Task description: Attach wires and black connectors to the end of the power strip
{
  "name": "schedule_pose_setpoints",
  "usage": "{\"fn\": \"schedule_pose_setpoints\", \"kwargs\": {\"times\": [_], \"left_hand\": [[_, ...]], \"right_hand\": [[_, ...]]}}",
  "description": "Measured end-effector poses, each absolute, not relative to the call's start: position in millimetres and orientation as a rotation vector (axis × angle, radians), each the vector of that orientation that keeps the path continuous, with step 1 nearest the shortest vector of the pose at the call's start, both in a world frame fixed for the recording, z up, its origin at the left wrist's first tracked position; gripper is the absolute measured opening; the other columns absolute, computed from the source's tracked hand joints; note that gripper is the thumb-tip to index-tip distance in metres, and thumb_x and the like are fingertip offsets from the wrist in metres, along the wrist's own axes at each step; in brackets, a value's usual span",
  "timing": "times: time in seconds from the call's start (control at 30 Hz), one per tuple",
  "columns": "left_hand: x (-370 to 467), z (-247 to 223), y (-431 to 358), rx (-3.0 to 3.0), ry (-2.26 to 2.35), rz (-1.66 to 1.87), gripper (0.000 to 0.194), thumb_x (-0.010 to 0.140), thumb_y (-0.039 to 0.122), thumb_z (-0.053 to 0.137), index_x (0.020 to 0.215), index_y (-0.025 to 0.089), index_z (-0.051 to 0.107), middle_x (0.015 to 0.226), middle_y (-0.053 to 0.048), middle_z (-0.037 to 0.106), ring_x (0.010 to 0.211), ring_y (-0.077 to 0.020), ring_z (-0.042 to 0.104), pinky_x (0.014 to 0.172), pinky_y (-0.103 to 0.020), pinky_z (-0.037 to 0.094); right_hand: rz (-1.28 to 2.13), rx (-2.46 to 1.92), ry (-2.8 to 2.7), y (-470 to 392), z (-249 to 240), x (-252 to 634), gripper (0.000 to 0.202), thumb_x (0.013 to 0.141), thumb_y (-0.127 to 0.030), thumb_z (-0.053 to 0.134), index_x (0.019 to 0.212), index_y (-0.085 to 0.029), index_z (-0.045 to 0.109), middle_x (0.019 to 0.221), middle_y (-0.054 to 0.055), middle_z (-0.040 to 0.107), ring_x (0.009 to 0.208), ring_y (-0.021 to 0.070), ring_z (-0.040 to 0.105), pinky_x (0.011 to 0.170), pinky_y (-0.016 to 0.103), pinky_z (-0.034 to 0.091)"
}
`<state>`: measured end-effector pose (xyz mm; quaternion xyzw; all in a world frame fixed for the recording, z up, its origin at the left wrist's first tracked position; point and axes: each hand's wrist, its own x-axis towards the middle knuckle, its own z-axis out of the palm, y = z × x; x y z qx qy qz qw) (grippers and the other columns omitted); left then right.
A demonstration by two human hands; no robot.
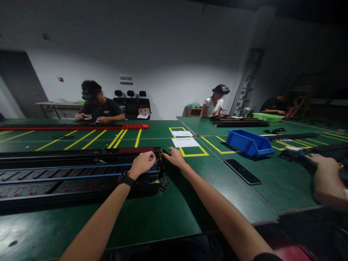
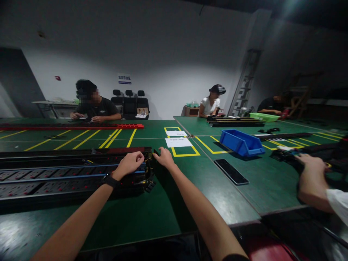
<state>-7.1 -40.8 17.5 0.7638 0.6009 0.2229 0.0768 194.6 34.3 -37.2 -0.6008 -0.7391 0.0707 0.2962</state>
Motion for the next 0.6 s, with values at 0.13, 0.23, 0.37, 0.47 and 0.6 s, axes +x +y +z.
{"fn": "schedule_pose_setpoints", "kwargs": {"times": [0.13, 0.23, 0.37, 0.47, 0.6], "left_hand": [[-7.5, 26.7, -50.8, 2.378, 1.712, 0.669, 0.021, 0.089, 0.034, 0.054, 0.091, 0.023, 0.072, 0.088, -0.004, 0.074, 0.075, -0.018, 0.064, 0.064, -0.026, 0.038], [-9.7, 34.2, -62.2, 2.45, 1.521, 0.556, 0.023, 0.086, 0.037, 0.056, 0.089, 0.023, 0.073, 0.083, -0.004, 0.073, 0.071, -0.0172, 0.062, 0.063, -0.026, 0.038], [-10.7, 36.7, -75.4, 2.543, 1.327, 0.434, 0.021, 0.083, 0.034, 0.058, 0.086, 0.023, 0.075, 0.084, -0.003, 0.073, 0.074, -0.0173, 0.063, 0.065, -0.026, 0.04], [-8.3, 32.0, -79.4, 2.622, 1.263, 0.395, 0.021, 0.083, 0.03, 0.058, 0.091, 0.027, 0.077, 0.093, -0.004, 0.074, 0.084, -0.0194, 0.065, 0.075, -0.027, 0.044], [-3.4, 25.7, -81.1, 2.663, 1.197, 0.343, 0.025, 0.085, 0.03, 0.058, 0.099, 0.029, 0.079, 0.096, -0.006, 0.072, 0.09, -0.0213, 0.065, 0.08, -0.028, 0.047]], "right_hand": [[0.308, -1.418, -2.031, 9.8, -18.8, 218.8, 0.021, 0.089, -0.034, 0.063, 0.098, -0.017, 0.069, 0.082, 0.001, 0.065, 0.075, 0.0148, 0.057, 0.068, 0.024, 0.04], [0.753, -1.032, -2.24, -21.8, -10.9, 233.3, 0.028, 0.092, -0.041, 0.061, 0.097, -0.016, 0.07, 0.077, -0.001, 0.061, 0.069, 0.0122, 0.052, 0.062, 0.022, 0.038], [0.948, -0.816, -2.386, -52.8, -10.1, 236.2, 0.031, 0.088, -0.042, 0.068, 0.109, -0.019, 0.072, 0.076, -0.003, 0.059, 0.067, 0.0116, 0.05, 0.061, 0.022, 0.038], [0.862, -0.836, -2.475, -55.2, -8.6, 235.0, 0.018, 0.086, -0.031, 0.071, 0.099, -0.019, 0.076, 0.084, 0.0, 0.064, 0.075, 0.0133, 0.055, 0.068, 0.022, 0.041], [0.969, -0.818, -2.641, -44.0, -4.3, 249.3, 0.016, 0.084, -0.029, 0.071, 0.095, -0.019, 0.077, 0.089, 0.002, 0.07, 0.08, 0.0147, 0.061, 0.07, 0.023, 0.044]]}}
